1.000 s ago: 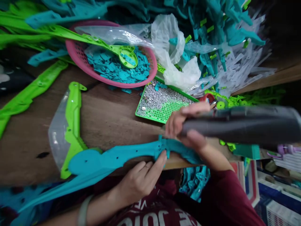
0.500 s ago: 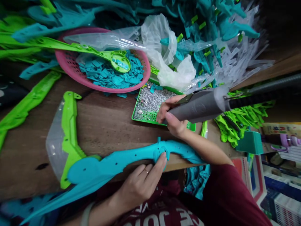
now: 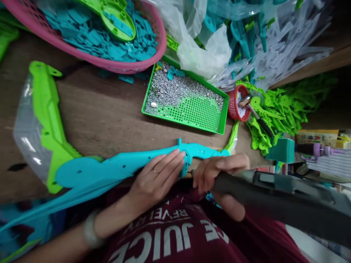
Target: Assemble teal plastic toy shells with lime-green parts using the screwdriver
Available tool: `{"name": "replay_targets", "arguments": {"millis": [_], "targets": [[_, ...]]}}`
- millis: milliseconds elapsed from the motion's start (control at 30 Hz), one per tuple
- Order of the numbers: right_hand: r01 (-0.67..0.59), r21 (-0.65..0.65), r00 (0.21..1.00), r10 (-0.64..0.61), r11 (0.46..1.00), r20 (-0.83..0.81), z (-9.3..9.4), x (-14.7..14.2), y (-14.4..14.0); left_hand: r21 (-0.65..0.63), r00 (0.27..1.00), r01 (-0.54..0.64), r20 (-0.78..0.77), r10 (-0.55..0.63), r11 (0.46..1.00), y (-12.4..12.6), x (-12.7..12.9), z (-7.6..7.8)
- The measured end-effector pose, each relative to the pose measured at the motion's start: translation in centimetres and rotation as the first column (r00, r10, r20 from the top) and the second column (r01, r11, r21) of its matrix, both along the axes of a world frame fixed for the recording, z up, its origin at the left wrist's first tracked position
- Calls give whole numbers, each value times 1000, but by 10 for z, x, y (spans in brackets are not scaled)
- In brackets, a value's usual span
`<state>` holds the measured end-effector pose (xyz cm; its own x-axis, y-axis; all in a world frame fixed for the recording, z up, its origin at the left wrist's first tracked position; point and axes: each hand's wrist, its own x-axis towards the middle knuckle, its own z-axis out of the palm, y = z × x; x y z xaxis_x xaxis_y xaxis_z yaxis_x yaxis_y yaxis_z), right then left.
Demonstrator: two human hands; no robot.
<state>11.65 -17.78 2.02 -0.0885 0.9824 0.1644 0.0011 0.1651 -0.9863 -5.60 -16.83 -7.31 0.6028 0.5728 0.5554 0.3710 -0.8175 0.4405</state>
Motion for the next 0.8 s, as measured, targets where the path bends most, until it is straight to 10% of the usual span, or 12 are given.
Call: {"name": "replay_targets", "arguments": {"millis": [133, 267, 433, 600, 700, 800], "targets": [[65, 282, 995, -42, 957, -86, -29, -5, -2, 55, 1000, -6, 13, 5, 998, 1, 0, 1], [-320, 390, 944, 327, 863, 52, -30, 13, 14, 43, 999, 1, 47, -4, 999, -2, 3, -3], [-465, 324, 885, 443, 824, 143, -47, 20, 21, 61, 998, 7, 66, -11, 998, -4, 1, -7], [-752, 172, 659, 722, 636, 210, -59, 21, 29, 68, 998, 28, 61, -32, 997, -1, 0, -7], [-636, 41, 769, 629, 770, 114, -30, 32, 42, 78, 999, 0, 48, -4, 997, -5, 5, -7], [-241, 179, 968, 250, 954, -30, 6, 45, 68, 51, 999, -27, -21, 28, 998, -8, 3, 3]]}}
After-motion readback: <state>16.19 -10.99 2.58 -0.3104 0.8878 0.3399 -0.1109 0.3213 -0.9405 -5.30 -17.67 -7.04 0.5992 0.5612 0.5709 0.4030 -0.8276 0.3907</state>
